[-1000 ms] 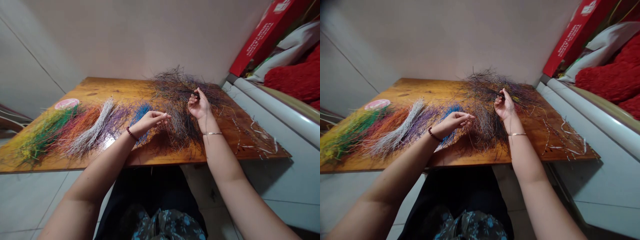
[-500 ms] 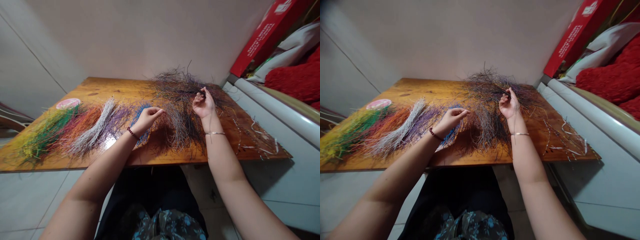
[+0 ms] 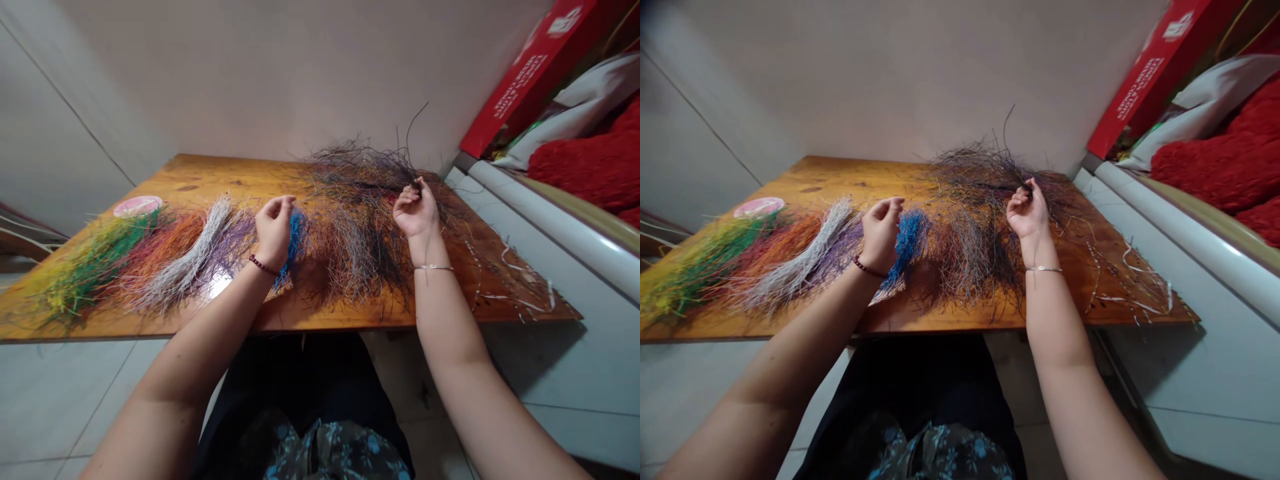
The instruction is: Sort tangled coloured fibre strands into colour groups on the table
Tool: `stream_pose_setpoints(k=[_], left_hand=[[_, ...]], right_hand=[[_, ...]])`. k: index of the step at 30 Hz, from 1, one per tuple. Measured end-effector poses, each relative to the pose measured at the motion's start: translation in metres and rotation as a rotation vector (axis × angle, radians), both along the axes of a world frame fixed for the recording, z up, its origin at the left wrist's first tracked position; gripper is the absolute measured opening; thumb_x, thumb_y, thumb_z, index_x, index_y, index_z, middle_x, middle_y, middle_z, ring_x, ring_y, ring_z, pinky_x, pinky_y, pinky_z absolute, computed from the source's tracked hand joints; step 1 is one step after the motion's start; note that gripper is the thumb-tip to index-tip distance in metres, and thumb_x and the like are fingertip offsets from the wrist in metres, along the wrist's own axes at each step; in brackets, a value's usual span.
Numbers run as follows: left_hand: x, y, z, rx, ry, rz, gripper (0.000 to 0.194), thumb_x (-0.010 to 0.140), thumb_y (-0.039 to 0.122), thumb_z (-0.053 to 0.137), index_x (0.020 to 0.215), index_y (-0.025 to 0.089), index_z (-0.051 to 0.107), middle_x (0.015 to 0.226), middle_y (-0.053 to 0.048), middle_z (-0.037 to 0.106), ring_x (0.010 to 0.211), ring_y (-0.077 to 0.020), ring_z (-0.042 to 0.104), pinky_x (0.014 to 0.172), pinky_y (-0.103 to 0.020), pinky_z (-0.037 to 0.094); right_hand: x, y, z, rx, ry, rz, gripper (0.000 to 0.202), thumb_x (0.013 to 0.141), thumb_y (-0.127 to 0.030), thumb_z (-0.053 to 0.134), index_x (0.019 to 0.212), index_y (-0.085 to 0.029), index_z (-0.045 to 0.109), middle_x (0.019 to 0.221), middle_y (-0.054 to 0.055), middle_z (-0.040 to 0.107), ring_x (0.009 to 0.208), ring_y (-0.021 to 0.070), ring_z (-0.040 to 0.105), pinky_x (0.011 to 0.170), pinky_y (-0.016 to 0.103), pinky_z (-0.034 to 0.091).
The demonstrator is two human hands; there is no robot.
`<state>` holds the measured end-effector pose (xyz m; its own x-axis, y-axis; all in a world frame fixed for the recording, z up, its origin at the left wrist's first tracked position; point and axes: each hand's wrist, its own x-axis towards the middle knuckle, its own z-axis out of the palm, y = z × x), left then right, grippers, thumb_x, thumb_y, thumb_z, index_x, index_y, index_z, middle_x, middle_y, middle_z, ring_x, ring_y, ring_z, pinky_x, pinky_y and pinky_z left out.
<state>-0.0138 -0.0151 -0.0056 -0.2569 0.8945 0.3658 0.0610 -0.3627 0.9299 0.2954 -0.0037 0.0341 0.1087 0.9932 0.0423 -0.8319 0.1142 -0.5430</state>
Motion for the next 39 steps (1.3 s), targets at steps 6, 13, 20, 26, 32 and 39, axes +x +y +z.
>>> stream_pose_setpoints(k=[6,13,20,26,32,39], left_hand=[[-0.016,0.014,-0.002,0.036,-0.156,0.221,0.035,0.097,0.05,0.053,0.104,0.02,0.069,0.098,-0.008,0.069,0.096,-0.0162,0.062,0.078,-0.026,0.051],[-0.02,0.022,-0.013,0.048,-0.175,0.275,0.036,0.097,0.05,0.053,0.103,0.019,0.069,0.095,-0.008,0.068,0.091,-0.0158,0.063,0.077,-0.026,0.051],[-0.011,0.016,-0.011,-0.033,-0.103,0.171,0.026,0.091,0.038,0.062,0.092,0.015,0.072,0.092,-0.008,0.073,0.084,-0.0149,0.065,0.076,-0.025,0.051],[0.001,-0.004,-0.004,0.014,0.288,0.038,0.035,0.092,0.044,0.06,0.093,0.014,0.077,0.092,-0.009,0.077,0.083,-0.0181,0.068,0.078,-0.028,0.05],[0.009,-0.033,0.006,0.092,0.896,0.168,0.031,0.097,0.046,0.055,0.091,0.022,0.075,0.096,-0.006,0.075,0.087,-0.0213,0.067,0.071,-0.029,0.044],[0.015,-0.038,0.002,0.075,1.151,0.099,0.032,0.098,0.047,0.052,0.09,0.024,0.071,0.098,-0.006,0.074,0.094,-0.0239,0.066,0.066,-0.03,0.041]], right_hand=[[0.004,-0.001,-0.001,-0.001,0.059,-0.009,0.023,0.09,-0.021,0.065,0.071,-0.022,0.051,0.051,-0.011,0.054,0.039,0.0017,0.051,0.037,0.011,0.046],[0.007,-0.001,-0.001,0.029,0.162,0.008,0.026,0.094,-0.02,0.058,0.07,-0.022,0.05,0.052,-0.01,0.055,0.04,0.0026,0.052,0.038,0.012,0.048],[0.007,-0.003,-0.001,0.039,0.233,0.027,0.026,0.095,-0.021,0.055,0.07,-0.022,0.05,0.053,-0.009,0.055,0.04,0.0027,0.052,0.038,0.012,0.049],[0.009,-0.002,-0.002,0.049,0.269,0.048,0.025,0.095,-0.021,0.056,0.07,-0.022,0.05,0.053,-0.009,0.055,0.04,0.0029,0.053,0.038,0.012,0.048],[0.01,-0.001,-0.003,0.045,0.283,0.06,0.026,0.095,-0.021,0.057,0.07,-0.021,0.05,0.053,-0.009,0.054,0.04,0.002,0.052,0.039,0.012,0.047],[0.009,0.0,-0.004,0.055,0.252,0.048,0.026,0.095,-0.021,0.056,0.07,-0.021,0.05,0.053,-0.009,0.054,0.041,0.0022,0.052,0.039,0.012,0.048]])
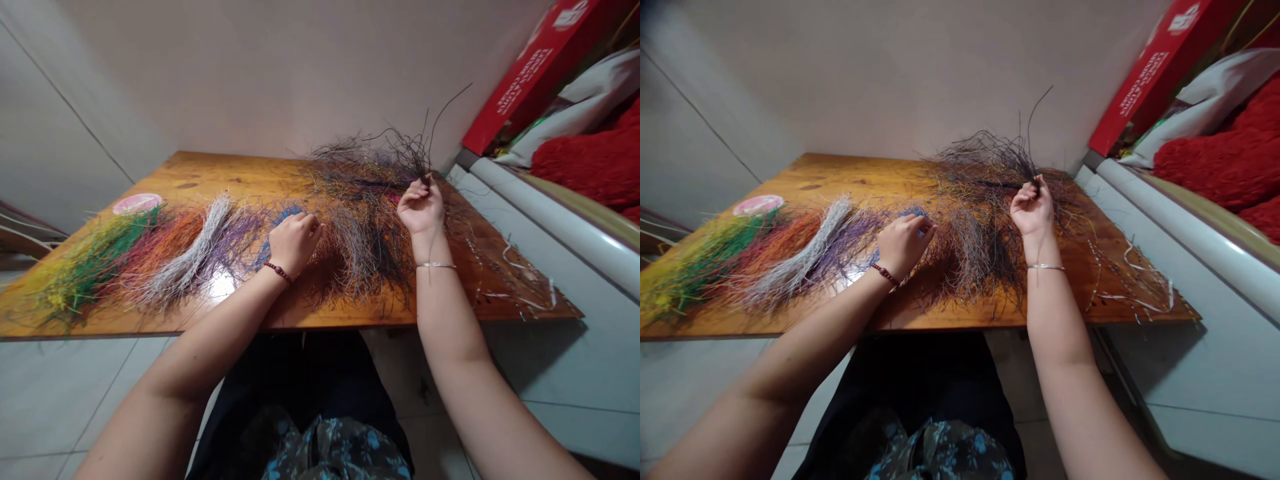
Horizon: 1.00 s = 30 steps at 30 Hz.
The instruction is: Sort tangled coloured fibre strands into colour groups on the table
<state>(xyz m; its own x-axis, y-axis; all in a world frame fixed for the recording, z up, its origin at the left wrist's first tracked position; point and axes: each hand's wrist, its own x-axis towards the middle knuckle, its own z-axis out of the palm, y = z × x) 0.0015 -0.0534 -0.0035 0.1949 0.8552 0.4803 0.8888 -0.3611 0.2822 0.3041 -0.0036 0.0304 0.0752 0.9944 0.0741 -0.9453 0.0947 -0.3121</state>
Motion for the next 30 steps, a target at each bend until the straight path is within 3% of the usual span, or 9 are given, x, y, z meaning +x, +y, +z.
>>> stream_pose_setpoints(k=[13,20,24,30], left_hand=[[0.004,0.006,-0.011,-0.042,-0.153,-0.279,0.029,0.098,0.043,0.057,0.114,0.026,0.074,0.1,-0.003,0.077,0.091,-0.0211,0.069,0.077,-0.03,0.049],[0.008,0.007,-0.012,-0.16,-0.37,-0.503,0.026,0.095,0.037,0.062,0.112,0.023,0.076,0.106,-0.004,0.077,0.083,-0.0174,0.07,0.075,-0.028,0.052],[0.008,0.005,-0.01,-0.248,-0.448,-0.673,0.036,0.095,0.036,0.06,0.126,0.019,0.07,0.12,-0.009,0.073,0.096,-0.019,0.07,0.086,-0.03,0.053],[0.005,-0.001,-0.002,-0.403,-0.363,-0.925,0.052,0.093,0.022,0.058,0.145,0.021,0.055,0.135,-0.009,0.065,0.117,-0.0207,0.063,0.105,-0.036,0.046]], right_hand=[[0.002,0.004,-0.004,0.017,-0.107,-0.031,0.017,0.089,-0.02,0.064,0.075,-0.023,0.054,0.054,-0.01,0.057,0.041,0.0031,0.053,0.039,0.014,0.049],[-0.001,0.003,-0.001,-0.002,-0.162,-0.057,0.023,0.088,-0.021,0.067,0.071,-0.022,0.052,0.052,-0.011,0.054,0.04,0.0017,0.051,0.039,0.012,0.047],[-0.004,0.001,0.002,-0.054,-0.181,-0.072,0.025,0.088,-0.021,0.067,0.07,-0.022,0.05,0.051,-0.011,0.054,0.039,0.0018,0.05,0.038,0.012,0.046],[-0.006,0.0,0.002,-0.025,-0.146,-0.047,0.022,0.09,-0.02,0.064,0.072,-0.023,0.052,0.052,-0.011,0.053,0.039,0.0016,0.05,0.038,0.011,0.046]])
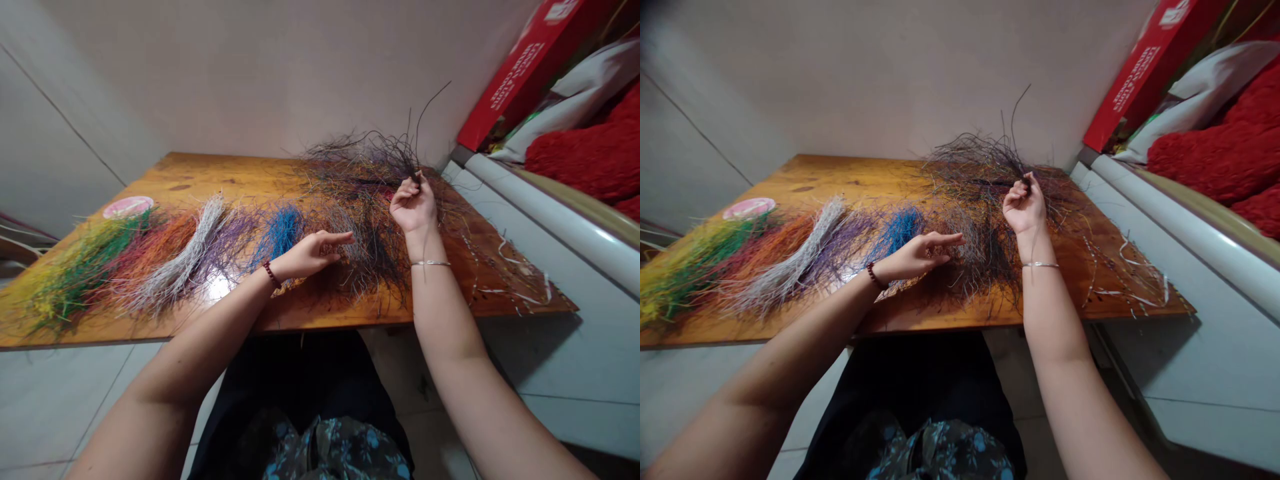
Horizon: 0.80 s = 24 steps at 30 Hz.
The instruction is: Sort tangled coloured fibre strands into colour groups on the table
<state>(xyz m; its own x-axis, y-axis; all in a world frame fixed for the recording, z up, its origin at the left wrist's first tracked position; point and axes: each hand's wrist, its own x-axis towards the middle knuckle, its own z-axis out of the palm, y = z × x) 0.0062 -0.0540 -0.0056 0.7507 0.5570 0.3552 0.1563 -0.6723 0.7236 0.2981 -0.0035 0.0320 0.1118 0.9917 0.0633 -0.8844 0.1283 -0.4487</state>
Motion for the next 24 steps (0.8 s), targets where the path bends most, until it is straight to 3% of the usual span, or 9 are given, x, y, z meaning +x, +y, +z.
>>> stream_pose_setpoints(k=[6,10,13,16,20,22,24], left_hand=[[0.0,-0.003,0.006,0.004,0.087,-0.002,0.053,0.094,0.02,0.052,0.146,0.025,0.053,0.136,-0.007,0.065,0.119,-0.0216,0.06,0.11,-0.04,0.042],[-0.001,-0.004,0.008,0.024,0.089,0.051,0.038,0.094,0.033,0.058,0.129,0.023,0.069,0.116,-0.008,0.074,0.104,-0.0213,0.065,0.098,-0.036,0.048],[-0.003,-0.002,0.01,-0.031,0.095,0.098,0.037,0.095,0.044,0.058,0.119,0.021,0.074,0.107,-0.007,0.076,0.089,-0.0193,0.067,0.083,-0.031,0.051],[-0.009,0.006,0.011,0.011,0.092,0.312,0.04,0.097,0.048,0.052,0.114,0.019,0.075,0.103,-0.007,0.076,0.079,-0.0179,0.065,0.071,-0.028,0.048],[-0.021,0.017,0.005,0.254,0.225,0.747,0.034,0.097,0.042,0.05,0.106,0.022,0.076,0.103,-0.009,0.075,0.093,-0.0241,0.066,0.079,-0.032,0.048],[-0.026,0.02,0.001,0.375,0.367,0.866,0.031,0.097,0.039,0.05,0.106,0.023,0.076,0.104,-0.01,0.074,0.102,-0.0283,0.063,0.084,-0.036,0.048],[-0.029,0.021,-0.002,0.432,0.483,0.903,0.031,0.097,0.037,0.049,0.105,0.024,0.076,0.103,-0.012,0.072,0.105,-0.0311,0.06,0.084,-0.038,0.049]], right_hand=[[0.0,0.001,-0.002,0.034,-0.023,0.019,0.022,0.086,-0.018,0.068,0.071,-0.022,0.053,0.052,-0.012,0.053,0.04,-0.0006,0.05,0.04,0.009,0.044],[-0.002,0.001,-0.001,0.029,-0.031,0.011,0.021,0.086,-0.019,0.069,0.07,-0.022,0.054,0.051,-0.012,0.053,0.04,0.0002,0.05,0.039,0.009,0.045],[-0.004,0.0,0.001,-0.004,-0.026,0.002,0.022,0.087,-0.02,0.067,0.07,-0.022,0.054,0.051,-0.012,0.052,0.039,0.0002,0.049,0.038,0.009,0.044],[-0.005,-0.001,0.002,-0.052,-0.009,-0.013,0.023,0.09,-0.021,0.065,0.07,-0.022,0.054,0.05,-0.012,0.052,0.038,0.0002,0.048,0.037,0.009,0.043],[-0.005,0.0,0.001,-0.025,0.02,0.014,0.023,0.091,-0.02,0.062,0.07,-0.022,0.053,0.051,-0.011,0.052,0.038,-0.0002,0.049,0.037,0.009,0.043],[-0.004,0.001,0.0,-0.002,0.008,0.024,0.022,0.09,-0.019,0.065,0.071,-0.022,0.054,0.051,-0.011,0.052,0.039,0.0003,0.05,0.037,0.009,0.045],[-0.004,0.002,-0.002,0.01,-0.01,0.023,0.021,0.087,-0.019,0.067,0.071,-0.023,0.054,0.051,-0.012,0.053,0.039,0.001,0.05,0.037,0.01,0.046]])
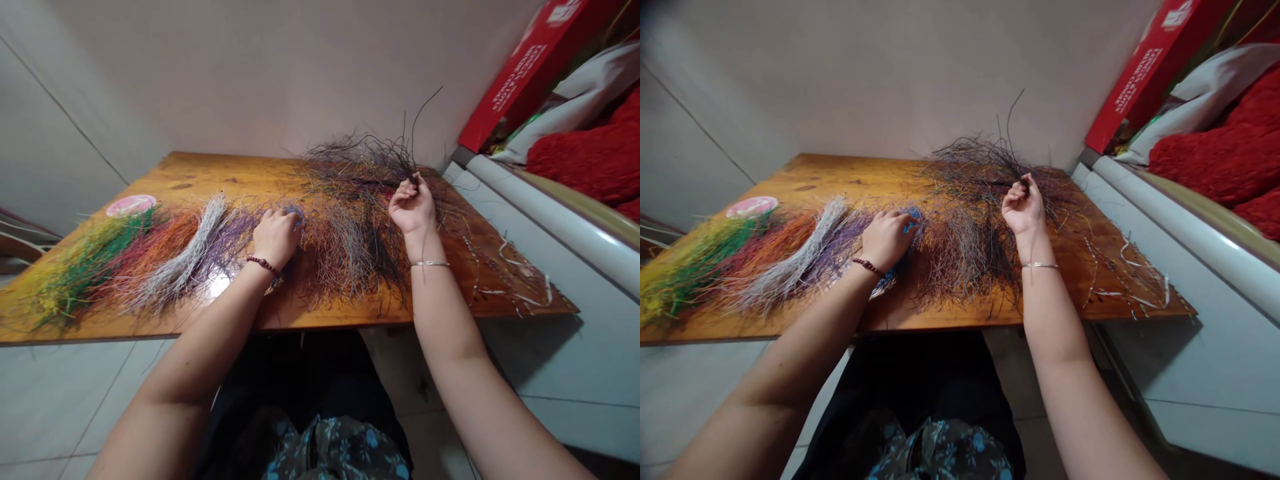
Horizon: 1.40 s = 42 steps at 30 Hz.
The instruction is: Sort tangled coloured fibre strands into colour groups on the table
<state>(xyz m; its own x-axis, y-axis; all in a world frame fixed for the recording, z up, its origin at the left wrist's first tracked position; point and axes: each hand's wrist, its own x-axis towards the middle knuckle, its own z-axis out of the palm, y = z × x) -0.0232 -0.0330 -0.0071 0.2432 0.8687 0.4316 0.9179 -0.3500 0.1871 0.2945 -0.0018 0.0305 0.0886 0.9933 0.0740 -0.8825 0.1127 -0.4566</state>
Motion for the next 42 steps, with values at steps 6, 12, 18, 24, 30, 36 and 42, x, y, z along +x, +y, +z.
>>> stream_pose_setpoints(k=[6,12,18,24,30,36,42], left_hand=[[0.0,-0.001,-0.001,-0.054,0.08,0.032,0.03,0.096,0.034,0.048,0.097,0.024,0.076,0.098,-0.013,0.07,0.102,-0.0327,0.057,0.077,-0.038,0.048],[0.003,-0.003,0.003,-0.001,0.044,0.054,0.034,0.098,0.035,0.044,0.094,0.024,0.076,0.098,-0.012,0.071,0.099,-0.0317,0.058,0.076,-0.038,0.047],[0.005,-0.008,0.01,0.053,-0.055,0.052,0.034,0.1,0.041,0.046,0.099,0.026,0.076,0.103,-0.01,0.073,0.104,-0.0291,0.06,0.083,-0.037,0.049],[0.005,0.003,0.007,-0.102,-0.467,-0.105,0.03,0.093,0.045,0.059,0.099,0.023,0.078,0.101,-0.007,0.077,0.095,-0.0238,0.069,0.087,-0.034,0.051],[0.009,0.01,0.004,-0.379,-0.965,-0.305,0.045,0.081,0.055,0.072,0.097,0.013,0.075,0.099,-0.013,0.076,0.091,-0.0206,0.069,0.083,-0.031,0.053],[0.009,0.001,0.016,-0.62,-1.062,-0.395,0.042,0.082,0.051,0.071,0.106,0.017,0.076,0.111,-0.012,0.075,0.08,-0.0144,0.064,0.062,-0.024,0.048],[0.005,-0.002,0.018,-0.824,-1.014,-0.576,0.044,0.089,0.055,0.061,0.116,0.023,0.075,0.121,-0.011,0.072,0.08,-0.0131,0.064,0.058,-0.023,0.044]], right_hand=[[0.0,0.0,0.0,-0.017,0.0,0.0,0.021,0.089,-0.019,0.066,0.072,-0.023,0.053,0.051,-0.012,0.052,0.039,0.0004,0.05,0.038,0.009,0.045],[0.0,-0.001,0.0,-0.026,0.014,-0.003,0.021,0.091,-0.02,0.063,0.073,-0.023,0.053,0.051,-0.011,0.052,0.039,0.001,0.05,0.038,0.01,0.046],[0.001,0.0,-0.001,-0.007,-0.008,-0.006,0.02,0.089,-0.02,0.065,0.073,-0.023,0.054,0.051,-0.012,0.053,0.039,0.0009,0.051,0.038,0.01,0.046],[0.003,0.002,-0.004,0.012,-0.021,-0.006,0.02,0.086,-0.022,0.069,0.074,-0.023,0.054,0.051,-0.012,0.054,0.039,0.0024,0.052,0.037,0.012,0.047],[0.0,0.0,0.0,-0.026,-0.02,-0.034,0.021,0.09,-0.022,0.064,0.072,-0.023,0.054,0.05,-0.011,0.052,0.039,0.0014,0.05,0.037,0.01,0.046],[-0.001,-0.001,0.002,-0.038,-0.006,-0.021,0.022,0.089,-0.02,0.066,0.071,-0.023,0.054,0.05,-0.012,0.051,0.039,0.0009,0.05,0.037,0.01,0.045],[-0.001,-0.001,0.001,-0.026,0.037,0.009,0.023,0.092,-0.02,0.061,0.071,-0.022,0.053,0.05,-0.011,0.052,0.038,0.0009,0.049,0.036,0.01,0.045]])
